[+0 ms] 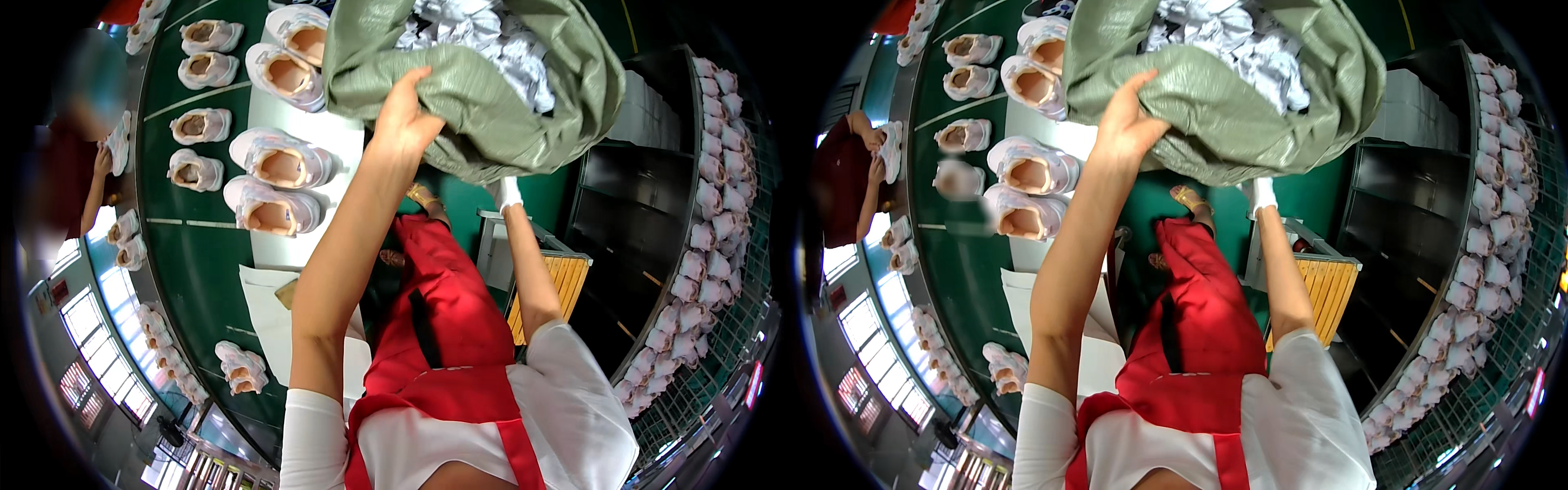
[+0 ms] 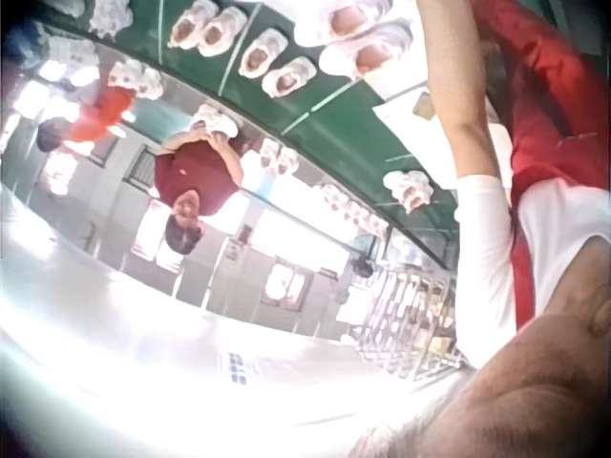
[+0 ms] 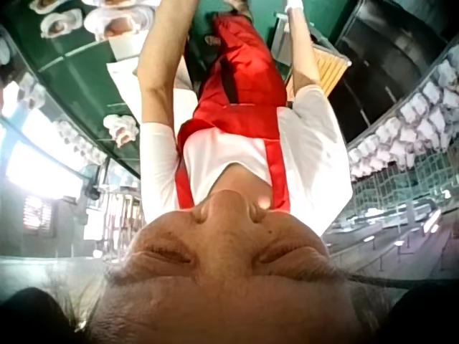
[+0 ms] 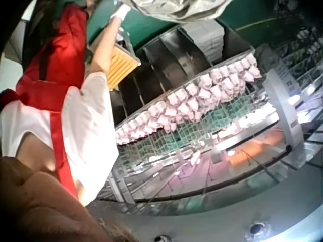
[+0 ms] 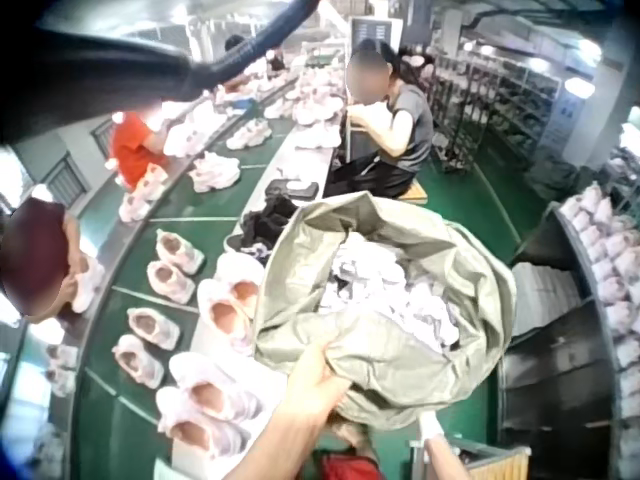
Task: The person stands at a conveyor belt in a factory, picking up white shoes and stuffing them with white paper. They then place the stuffed shoes back onto the moving belt. The person also handles a large sack of paper and a small wooden block on the table.
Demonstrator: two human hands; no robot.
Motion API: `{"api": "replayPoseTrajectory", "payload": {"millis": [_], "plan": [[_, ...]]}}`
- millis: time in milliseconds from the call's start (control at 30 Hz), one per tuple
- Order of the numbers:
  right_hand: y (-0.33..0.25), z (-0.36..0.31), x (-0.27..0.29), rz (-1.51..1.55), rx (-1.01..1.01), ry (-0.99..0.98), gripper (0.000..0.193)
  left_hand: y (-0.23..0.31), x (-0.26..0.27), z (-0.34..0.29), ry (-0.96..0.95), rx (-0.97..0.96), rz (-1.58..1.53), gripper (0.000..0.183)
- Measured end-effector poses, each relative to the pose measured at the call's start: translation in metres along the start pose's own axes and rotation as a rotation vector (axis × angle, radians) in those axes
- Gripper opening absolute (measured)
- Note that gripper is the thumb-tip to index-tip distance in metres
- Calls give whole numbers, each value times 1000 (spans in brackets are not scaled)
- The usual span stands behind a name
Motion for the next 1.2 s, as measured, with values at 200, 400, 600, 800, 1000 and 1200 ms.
{"api": "replayPoseTrajectory", "payload": {"millis": [200,400,600,800,1000,1200], "plan": [[-55,29,-83,116,136,-88,43,18,-34,-31,-86,-22,-11,32],[-33,12,-49,117,190,1,43,-78,72,-25,72,166,33,34],[-30,-62,42,153,126,279,43,-128,236,-44,487,-9,340,46],[-184,-177,-47,-857,983,629,38,-75,191,-66,372,-336,286,39],[-178,-129,-248,-1553,1230,314,68,-99,245,-83,507,-220,493,53],[-110,24,-164,-1930,549,419,68,-57,154,-109,306,9,2136,45]]}}
Point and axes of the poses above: each hand's wrist, its own z-axis towards the middle knuckle, its own x-axis out of the back of the hand, y = z × x, the point moved 10 cm from there along z, towards the middle knuckle, and after that the axes turned 4 degrees about z, right-handed, at the moved point
